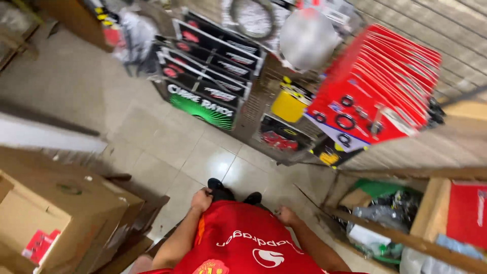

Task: The person moves various packaged motorcycle parts from a cardboard box and a small stool to a metal grid display shelf, hanging them onto hooks by hand one by one.

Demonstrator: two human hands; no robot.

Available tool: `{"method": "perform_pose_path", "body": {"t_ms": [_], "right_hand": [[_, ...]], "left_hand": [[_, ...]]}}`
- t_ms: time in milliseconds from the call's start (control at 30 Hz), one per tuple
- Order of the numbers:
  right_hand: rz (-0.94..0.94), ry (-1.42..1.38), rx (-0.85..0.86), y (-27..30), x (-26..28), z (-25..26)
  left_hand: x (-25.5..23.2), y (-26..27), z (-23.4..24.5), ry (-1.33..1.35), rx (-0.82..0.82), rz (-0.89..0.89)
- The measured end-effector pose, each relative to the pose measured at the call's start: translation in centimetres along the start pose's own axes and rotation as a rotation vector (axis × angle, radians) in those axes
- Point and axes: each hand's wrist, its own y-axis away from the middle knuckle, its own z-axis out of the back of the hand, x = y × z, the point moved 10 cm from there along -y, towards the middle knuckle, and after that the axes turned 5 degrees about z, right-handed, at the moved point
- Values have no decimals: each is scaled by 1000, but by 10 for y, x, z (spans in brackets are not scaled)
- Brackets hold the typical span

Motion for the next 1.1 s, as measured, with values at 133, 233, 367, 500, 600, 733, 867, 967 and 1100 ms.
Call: {"method": "perform_pose_path", "body": {"t_ms": [133, 233, 367, 500, 600, 733, 867, 967, 1100], "right_hand": [[-194, -30, 5, -33, 21, 41], [-97, 102, -12, -90, 48, 65], [-17, 87, 56, -158, 123, 88], [124, 305, 138, -240, 203, 77], [200, 441, 151, -314, 244, 55], [305, 587, 248, -340, 351, 22], [423, 641, 378, -367, 420, -37], [483, 771, 448, -368, 465, -64], [505, 909, 524, -395, 508, -81]], "left_hand": [[28, -15, 6, 38, -24, 90], [53, -27, 21, 146, -55, 106], [79, -22, 44, 357, -69, 87], [126, -19, 60, 482, -74, 183], [161, -2, 63, 666, -118, 260], [196, 32, 52, 867, -166, 385], [226, 36, 14, 1015, -231, 500], [238, 36, 9, 1096, -287, 584], [238, 45, 24, 1300, -338, 658]]}}
